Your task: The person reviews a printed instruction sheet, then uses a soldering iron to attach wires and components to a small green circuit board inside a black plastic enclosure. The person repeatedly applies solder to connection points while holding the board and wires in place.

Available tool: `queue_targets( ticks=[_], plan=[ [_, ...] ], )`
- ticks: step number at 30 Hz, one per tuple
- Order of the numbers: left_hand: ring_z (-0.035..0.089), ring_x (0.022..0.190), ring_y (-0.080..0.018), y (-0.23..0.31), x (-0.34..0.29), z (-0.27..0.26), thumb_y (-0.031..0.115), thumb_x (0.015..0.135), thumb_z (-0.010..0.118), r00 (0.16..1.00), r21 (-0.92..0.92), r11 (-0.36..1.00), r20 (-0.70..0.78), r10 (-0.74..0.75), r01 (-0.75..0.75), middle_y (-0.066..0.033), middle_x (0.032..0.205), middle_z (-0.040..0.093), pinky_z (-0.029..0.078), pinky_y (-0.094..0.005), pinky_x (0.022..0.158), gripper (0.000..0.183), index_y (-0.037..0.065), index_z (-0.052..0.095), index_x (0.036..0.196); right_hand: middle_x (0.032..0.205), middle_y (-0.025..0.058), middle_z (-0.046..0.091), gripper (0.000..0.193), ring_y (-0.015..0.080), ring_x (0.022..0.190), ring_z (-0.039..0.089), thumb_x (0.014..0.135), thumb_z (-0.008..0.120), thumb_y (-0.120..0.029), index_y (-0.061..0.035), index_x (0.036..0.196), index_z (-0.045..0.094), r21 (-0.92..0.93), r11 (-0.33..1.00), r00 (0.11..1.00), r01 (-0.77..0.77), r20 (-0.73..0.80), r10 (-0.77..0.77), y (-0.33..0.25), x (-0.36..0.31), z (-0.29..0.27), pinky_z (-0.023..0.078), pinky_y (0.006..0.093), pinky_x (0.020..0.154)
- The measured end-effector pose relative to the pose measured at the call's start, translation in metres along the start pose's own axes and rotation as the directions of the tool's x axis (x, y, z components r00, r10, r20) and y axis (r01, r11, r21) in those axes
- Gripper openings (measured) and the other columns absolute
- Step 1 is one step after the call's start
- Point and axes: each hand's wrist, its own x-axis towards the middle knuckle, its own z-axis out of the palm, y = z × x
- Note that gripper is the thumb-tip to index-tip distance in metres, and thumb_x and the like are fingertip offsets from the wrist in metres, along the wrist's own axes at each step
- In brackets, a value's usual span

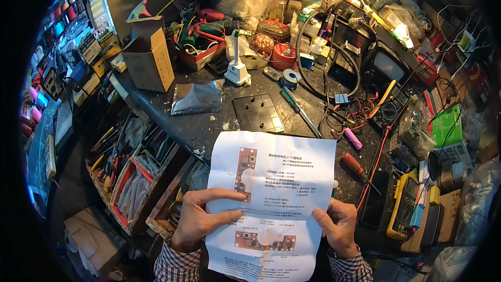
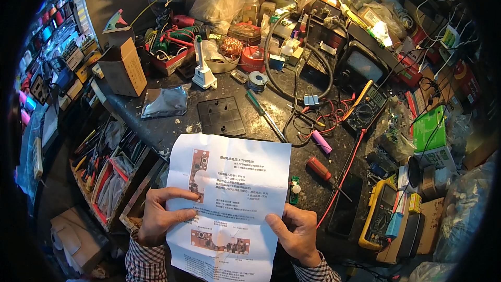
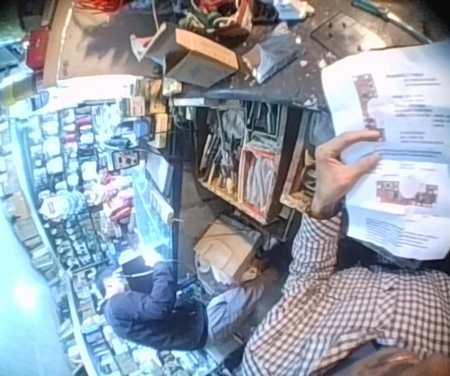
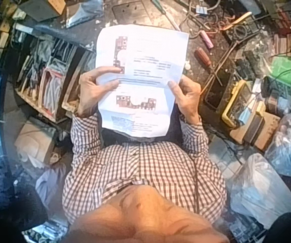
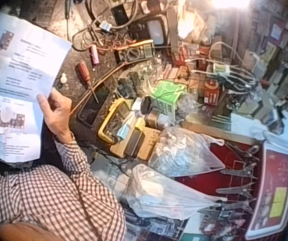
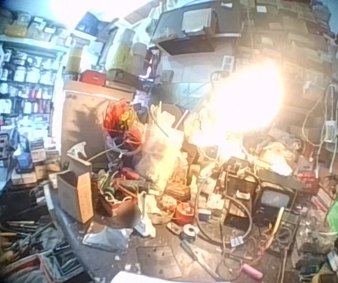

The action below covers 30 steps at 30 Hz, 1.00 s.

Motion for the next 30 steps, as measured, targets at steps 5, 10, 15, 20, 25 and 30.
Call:
queue_targets(
  ticks=[5, 10, 15, 20, 25, 30],
  plan=[
    [0.08, 0.097, -0.0257, 0.0001, 0.0007, -0.0002, 0.005, 0.09, 0.086, 1.0, 0.003, 1.0, 0.003, 0.013, -0.013, -0.0227, 0.112, 0.08, 0.07, -0.0377, 0.081, 0.033, -0.001, 0.078, 0.122, 0.084, 0.0139, 0.08, 0.026, 0.0113, 0.069, 0.073, 0.104, 0.074, -0.015, 0.011, 0.107, 0.077, -0.017, 1.0, 1.0, -0.01, -0.003, 0.01, -0.0014, -0.0001, 0.0002, 0.056, 0.0243, 0.06],
    [0.08, 0.097, -0.0257, 0.0007, 0.0002, 0.0004, 0.004, 0.09, 0.085, 1.0, -0.004, 1.0, -0.001, 0.01, -0.01, -0.0227, 0.113, 0.08, 0.07, -0.0378, 0.082, 0.033, -0.002, 0.078, 0.122, 0.084, 0.0143, 0.08, 0.026, 0.0116, 0.068, 0.073, 0.104, 0.074, -0.015, 0.011, 0.108, 0.077, -0.017, 1.0, 1.0, -0.009, 0.002, 0.01, -0.0004, 0.0, -0.0004, 0.056, 0.0246, 0.06],
    [0.081, 0.097, -0.0256, -0.0006, 0.0004, -0.0001, 0.004, 0.09, 0.085, 1.0, 0.0, 1.0, 0.001, 0.018, -0.018, -0.0226, 0.113, 0.08, 0.07, -0.0378, 0.082, 0.033, -0.001, 0.078, 0.122, 0.084, 0.0147, 0.08, 0.026, 0.0122, 0.068, 0.073, 0.104, 0.074, -0.014, 0.011, 0.108, 0.077, -0.009, 1.0, 1.0, -0.01, -0.003, 0.01, -0.0012, -0.0002, 0.0003, 0.057, 0.0248, 0.06],
    [0.081, 0.097, -0.0254, -0.0024, 0.0002, -0.0012, 0.004, 0.09, 0.085, 1.0, -0.019, 1.0, 0.009, 0.019, -0.019, -0.0223, 0.112, 0.08, 0.07, -0.0374, 0.081, 0.033, -0.001, 0.078, 0.122, 0.084, 0.0151, 0.08, 0.026, 0.0122, 0.068, 0.074, 0.104, 0.073, -0.014, 0.0111, 0.108, 0.077, -0.018, 1.0, 1.0, -0.007, -0.002, 0.007, -0.0019, 0.0002, 0.0006, 0.057, 0.0247, 0.059],
    [0.081, 0.097, -0.0256, -0.002, 0.0001, -0.0007, 0.004, 0.09, 0.085, 1.0, -0.006, 1.0, -0.003, 0.014, -0.014, -0.0227, 0.112, 0.08, 0.07, -0.0373, 0.081, 0.033, -0.001, 0.078, 0.122, 0.084, 0.015, 0.08, 0.027, 0.0119, 0.068, 0.073, 0.104, 0.073, -0.015, 0.0111, 0.108, 0.077, -0.02, 1.0, 1.0, -0.016, 0.006, 0.016, -0.0013, 0.0, -0.0006, 0.057, 0.0247, 0.059],
    [0.081, 0.097, -0.0257, -0.0008, -0.0003, 0.0004, 0.004, 0.089, 0.085, 1.0, -0.012, 1.0, -0.012, -0.001, 0.001, -0.0227, 0.112, 0.08, 0.07, -0.0376, 0.081, 0.034, -0.001, 0.078, 0.122, 0.084, 0.0151, 0.08, 0.027, 0.0122, 0.067, 0.073, 0.104, 0.073, -0.016, 0.0114, 0.108, 0.076, -0.003, 1.0, 1.0, 0.007, 0.0, -0.007, -0.0003, 0.0, 0.0008, 0.057, 0.0249, 0.059]
  ],
)
